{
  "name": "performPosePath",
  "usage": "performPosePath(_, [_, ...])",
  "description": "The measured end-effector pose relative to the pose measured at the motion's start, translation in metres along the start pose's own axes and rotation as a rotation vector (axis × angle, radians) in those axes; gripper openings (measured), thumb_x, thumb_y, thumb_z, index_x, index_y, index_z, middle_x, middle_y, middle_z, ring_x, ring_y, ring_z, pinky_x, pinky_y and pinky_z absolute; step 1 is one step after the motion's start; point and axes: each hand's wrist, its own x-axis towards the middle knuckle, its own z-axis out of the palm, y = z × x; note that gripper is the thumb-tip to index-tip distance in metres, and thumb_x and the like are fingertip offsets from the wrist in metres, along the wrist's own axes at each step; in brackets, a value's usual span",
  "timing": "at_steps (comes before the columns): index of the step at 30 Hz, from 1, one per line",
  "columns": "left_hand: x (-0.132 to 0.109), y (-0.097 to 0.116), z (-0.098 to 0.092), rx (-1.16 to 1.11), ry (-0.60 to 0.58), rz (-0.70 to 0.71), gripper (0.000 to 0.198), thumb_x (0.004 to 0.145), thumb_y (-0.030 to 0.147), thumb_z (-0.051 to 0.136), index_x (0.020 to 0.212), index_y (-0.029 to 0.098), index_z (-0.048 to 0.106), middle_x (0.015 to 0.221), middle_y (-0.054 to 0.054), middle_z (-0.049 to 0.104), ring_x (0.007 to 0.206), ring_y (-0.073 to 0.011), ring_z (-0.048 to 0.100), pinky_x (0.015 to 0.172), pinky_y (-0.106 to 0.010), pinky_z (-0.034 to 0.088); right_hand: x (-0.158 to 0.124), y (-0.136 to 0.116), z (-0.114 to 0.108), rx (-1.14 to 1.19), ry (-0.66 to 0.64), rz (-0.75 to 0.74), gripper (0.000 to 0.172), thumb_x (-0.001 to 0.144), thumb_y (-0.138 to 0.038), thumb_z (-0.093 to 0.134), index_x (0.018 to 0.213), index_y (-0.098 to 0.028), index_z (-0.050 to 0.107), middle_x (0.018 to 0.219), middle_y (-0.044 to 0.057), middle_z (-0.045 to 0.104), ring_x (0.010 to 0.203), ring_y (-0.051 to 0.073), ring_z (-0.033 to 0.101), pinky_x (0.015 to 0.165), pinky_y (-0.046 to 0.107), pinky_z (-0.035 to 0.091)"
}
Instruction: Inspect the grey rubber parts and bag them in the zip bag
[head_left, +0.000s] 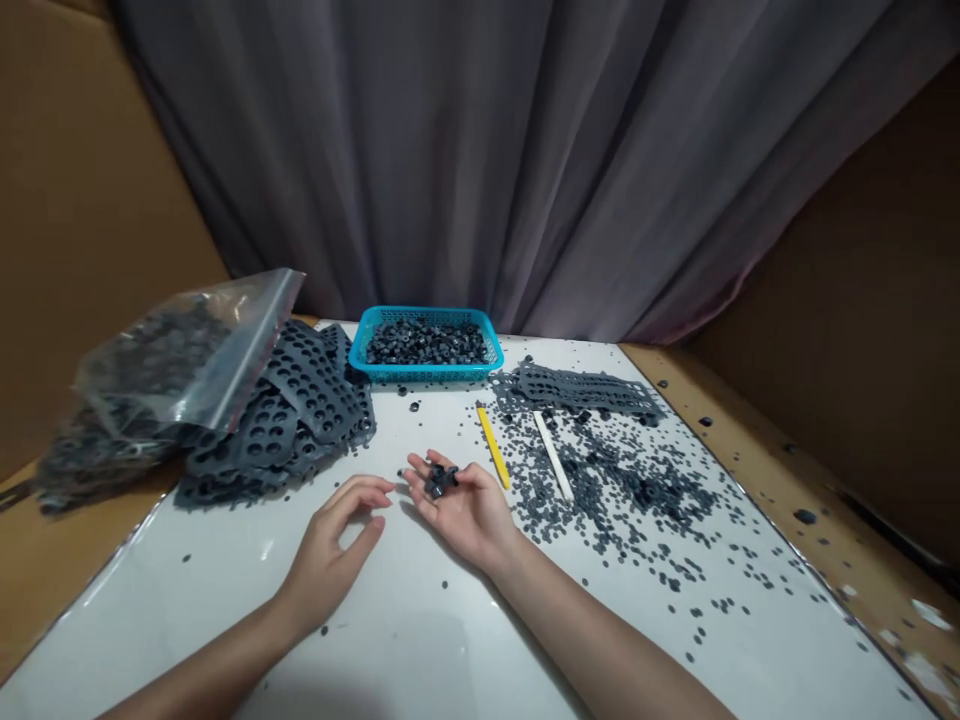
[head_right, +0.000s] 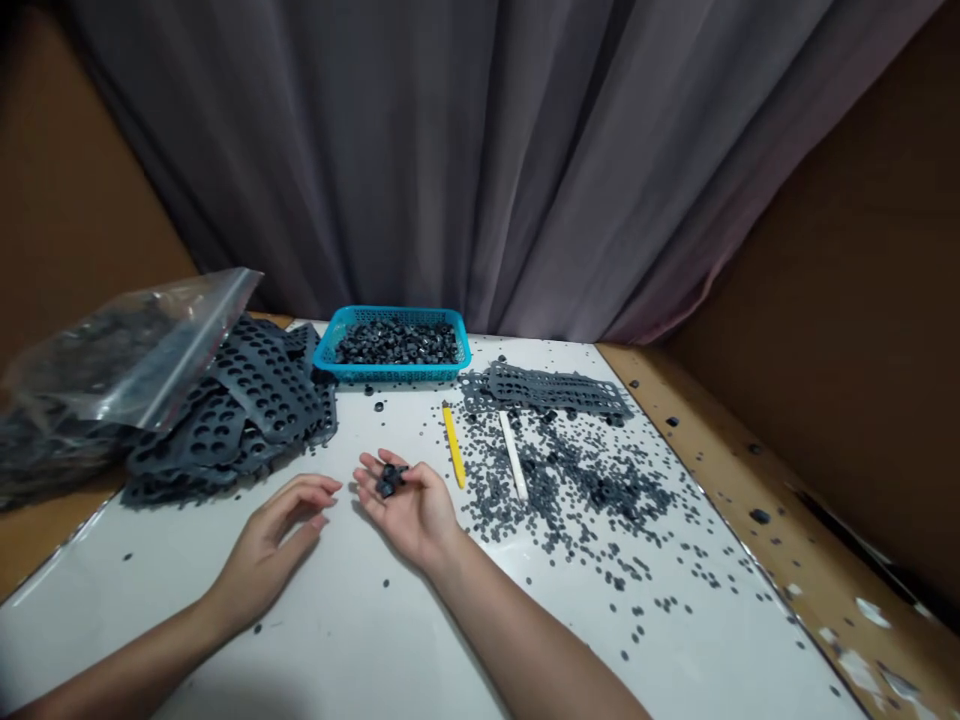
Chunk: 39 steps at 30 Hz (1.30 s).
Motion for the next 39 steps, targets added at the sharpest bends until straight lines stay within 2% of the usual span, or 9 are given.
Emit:
performPosePath(6, [0.001,-0.009,0.001,-0.019,-0.097,-0.012,0.009,0.082,0.016,0.045,0.081,0.021,0.052,0.102,-0.006,0.056,0.097,-0.0176,0.053,0.082,-0.029,0.042,0.001,-0.005,-0.013,-0.031,-0.071,0.006,0.041,0.068,-0.015,0.044,0.109,-0.017,0.048,0.122,0.01,0.057,0.111,0.024,0.056,0.093,0.036,0.041])
performPosePath(16, [-0.003,-0.019,-0.001,-0.028,-0.122,-0.058,0.012,0.082,0.015,0.045,0.075,0.021,0.053,0.092,-0.003,0.056,0.086,-0.0146,0.054,0.074,-0.026,0.043,0.003,-0.008,-0.018,-0.118,-0.082,0.072,0.053,0.052,0.001,0.039,0.101,-0.017,0.053,0.124,0.008,0.056,0.114,0.023,0.054,0.09,0.034,0.043])
performPosePath(20, [-0.004,-0.018,0.001,0.011,-0.112,0.004,0.013,0.081,0.012,0.045,0.076,0.02,0.053,0.09,-0.005,0.056,0.082,-0.0146,0.055,0.069,-0.026,0.045,0.002,-0.01,-0.013,-0.049,-0.066,0.09,0.043,0.06,-0.007,0.043,0.101,-0.015,0.053,0.124,0.011,0.055,0.111,0.025,0.055,0.086,0.037,0.045])
performPosePath(25, [-0.006,0.011,-0.01,0.224,-0.035,0.346,0.017,0.076,0.004,0.047,0.081,0.02,0.053,0.085,-0.005,0.059,0.082,-0.0158,0.055,0.072,-0.03,0.045,0.001,-0.01,-0.013,0.028,-0.024,0.112,0.025,0.075,-0.024,0.05,0.097,-0.015,0.056,0.112,0.011,0.061,0.094,0.023,0.062,0.073,0.032,0.049])
performPosePath(27, [-0.002,0.03,-0.031,0.403,0.061,0.558,0.022,0.071,0.002,0.053,0.084,0.02,0.053,0.081,-0.004,0.06,0.079,-0.0161,0.055,0.073,-0.031,0.045,0.001,-0.009,-0.016,0.056,-0.041,0.129,0.012,0.078,-0.025,0.052,0.084,-0.016,0.058,0.088,0.006,0.066,0.071,0.014,0.062,0.059,0.023,0.048])
performPosePath(29, [0.008,0.052,-0.063,0.593,0.237,0.657,0.024,0.068,0.004,0.059,0.085,0.02,0.054,0.078,-0.002,0.061,0.075,-0.0158,0.055,0.072,-0.03,0.044,0.002,-0.009,-0.019,0.113,-0.121,0.159,0.027,0.082,-0.029,0.051,0.059,-0.016,0.05,0.053,-0.001,0.054,0.044,0.006,0.048,0.042,0.015,0.036])
performPosePath(33, [0.041,0.088,-0.128,0.977,0.521,0.392,0.014,0.073,0.025,0.062,0.083,0.02,0.054,0.081,-0.004,0.06,0.078,-0.0195,0.055,0.071,-0.032,0.043,0.003,-0.011,-0.008,0.088,-0.148,0.273,0.049,0.078,-0.034,0.057,0.044,-0.017,0.026,0.038,-0.008,0.027,0.031,0.002,0.017,0.031,0.014,0.014])
performPosePath(36, [0.071,0.098,-0.149,1.19,0.404,0.031,0.03,0.075,0.049,0.053,0.081,0.02,0.053,0.081,-0.006,0.061,0.081,-0.0243,0.055,0.066,-0.033,0.043,0.005,-0.011,0.018,-0.199,-0.11,0.278,0.052,0.071,-0.038,0.061,0.047,-0.018,0.019,0.038,-0.01,0.021,0.033,0.001,0.012,0.033,0.015,0.01])
performPosePath(39, [0.094,0.092,-0.153,1.252,0.177,-0.263,0.032,0.076,0.049,0.048,0.08,0.018,0.055,0.085,-0.011,0.063,0.08,-0.0287,0.059,0.061,-0.034,0.042,0.026,-0.007,0.055,-0.558,-0.094,0.227,0.045,0.07,-0.047,0.056,0.049,-0.019,0.027,0.039,-0.011,0.018,0.034,0.002,0.011,0.036,0.018,0.008])
